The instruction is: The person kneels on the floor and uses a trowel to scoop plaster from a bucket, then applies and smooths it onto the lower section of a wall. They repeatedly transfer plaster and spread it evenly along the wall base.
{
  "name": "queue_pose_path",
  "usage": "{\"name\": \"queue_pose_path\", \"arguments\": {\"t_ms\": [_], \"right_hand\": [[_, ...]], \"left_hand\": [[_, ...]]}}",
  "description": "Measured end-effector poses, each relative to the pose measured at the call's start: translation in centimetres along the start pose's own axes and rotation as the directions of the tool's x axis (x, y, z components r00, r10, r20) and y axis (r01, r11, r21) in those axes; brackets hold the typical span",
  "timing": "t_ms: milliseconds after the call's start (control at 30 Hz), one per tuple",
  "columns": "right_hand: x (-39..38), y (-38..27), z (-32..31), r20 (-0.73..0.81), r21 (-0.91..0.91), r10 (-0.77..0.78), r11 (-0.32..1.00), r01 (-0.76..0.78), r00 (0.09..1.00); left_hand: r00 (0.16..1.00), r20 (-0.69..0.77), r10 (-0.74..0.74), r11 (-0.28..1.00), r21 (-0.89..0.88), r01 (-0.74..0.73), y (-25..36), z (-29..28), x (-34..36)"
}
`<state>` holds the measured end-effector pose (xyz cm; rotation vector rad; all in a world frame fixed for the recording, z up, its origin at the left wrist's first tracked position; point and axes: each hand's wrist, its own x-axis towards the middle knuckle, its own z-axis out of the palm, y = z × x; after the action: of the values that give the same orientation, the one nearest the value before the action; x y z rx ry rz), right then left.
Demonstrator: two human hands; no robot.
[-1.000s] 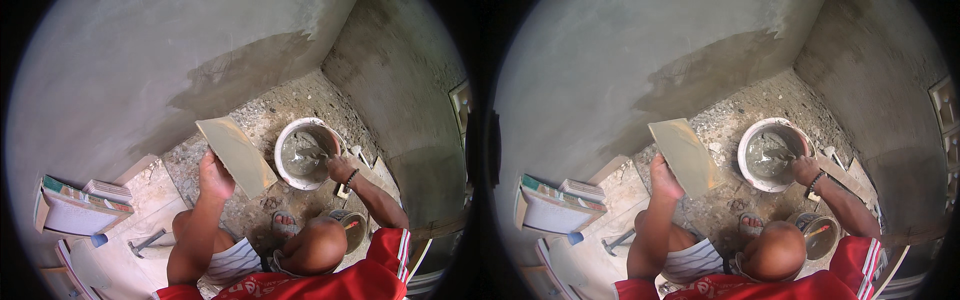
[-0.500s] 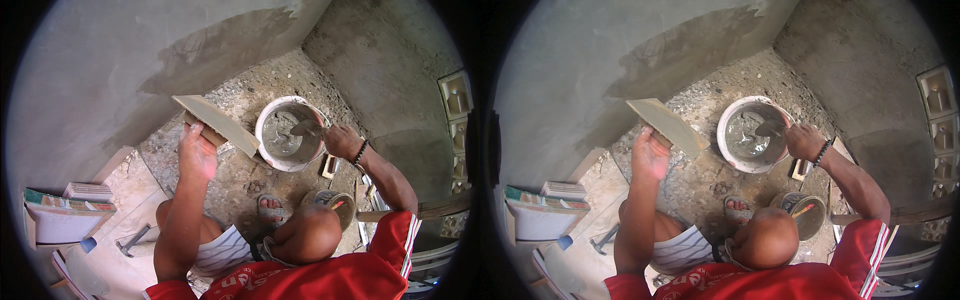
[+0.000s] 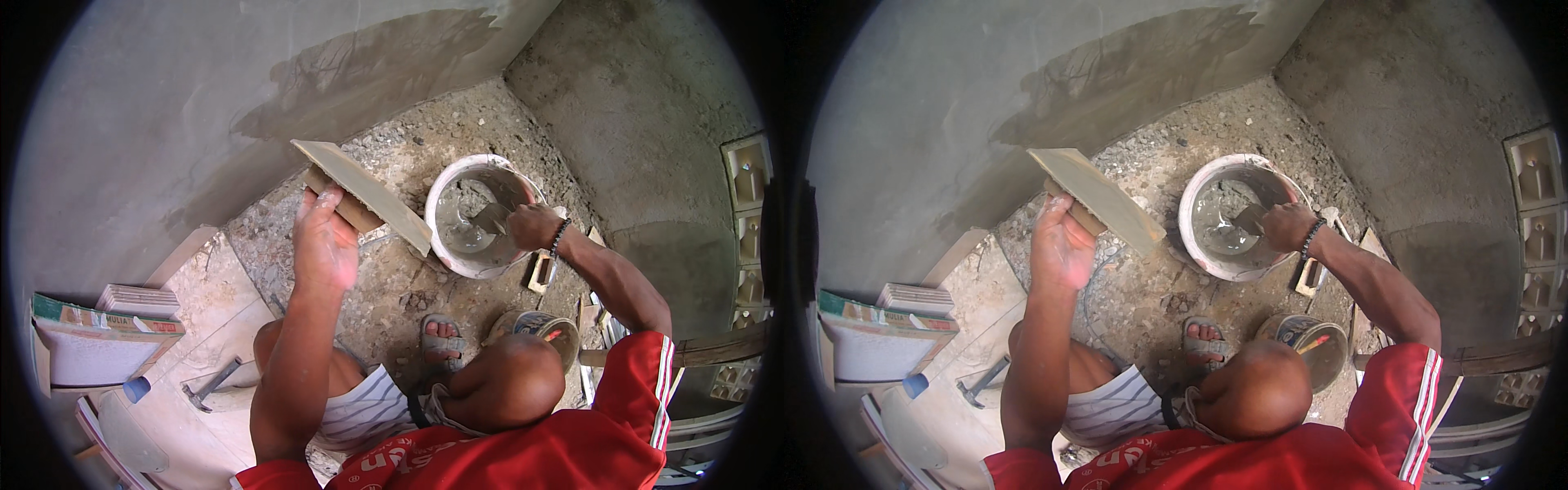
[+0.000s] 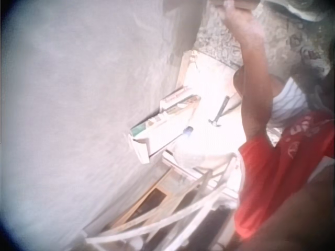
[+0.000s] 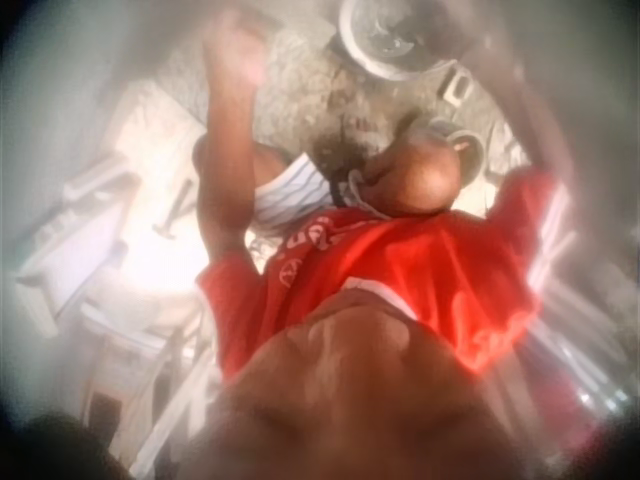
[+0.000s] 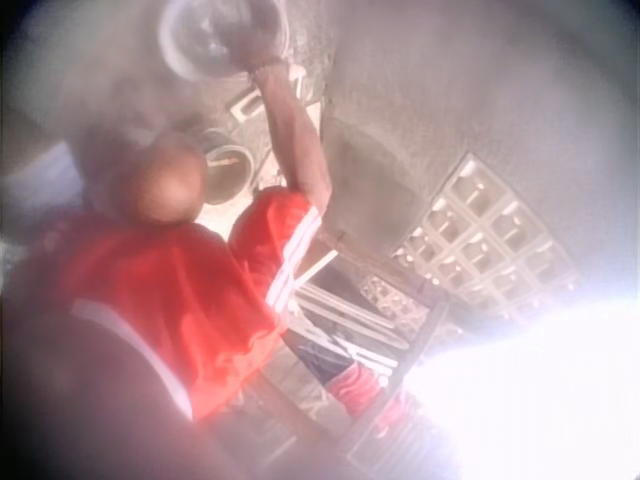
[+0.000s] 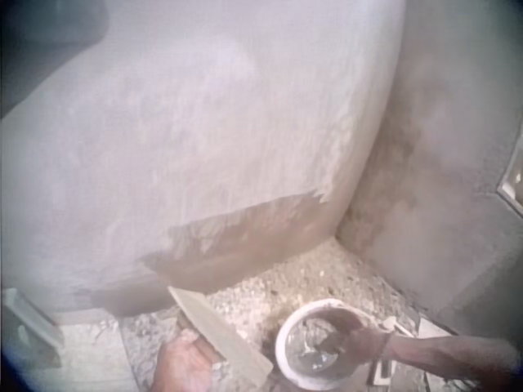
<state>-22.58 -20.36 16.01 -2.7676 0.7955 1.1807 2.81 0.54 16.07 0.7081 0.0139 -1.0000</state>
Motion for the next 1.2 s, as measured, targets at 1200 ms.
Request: {"name": "queue_pose_path", "arguments": {"t_ms": [1200], "right_hand": [[1.9, 0.1, 2.9, 0.021, 0.22, -0.14, 0.966, 0.132, 0.99]], "left_hand": [[1.0, -0.023, -0.002, 0.999, 0.043, 0.003, -0.1, 1.2, 0.0]]}}
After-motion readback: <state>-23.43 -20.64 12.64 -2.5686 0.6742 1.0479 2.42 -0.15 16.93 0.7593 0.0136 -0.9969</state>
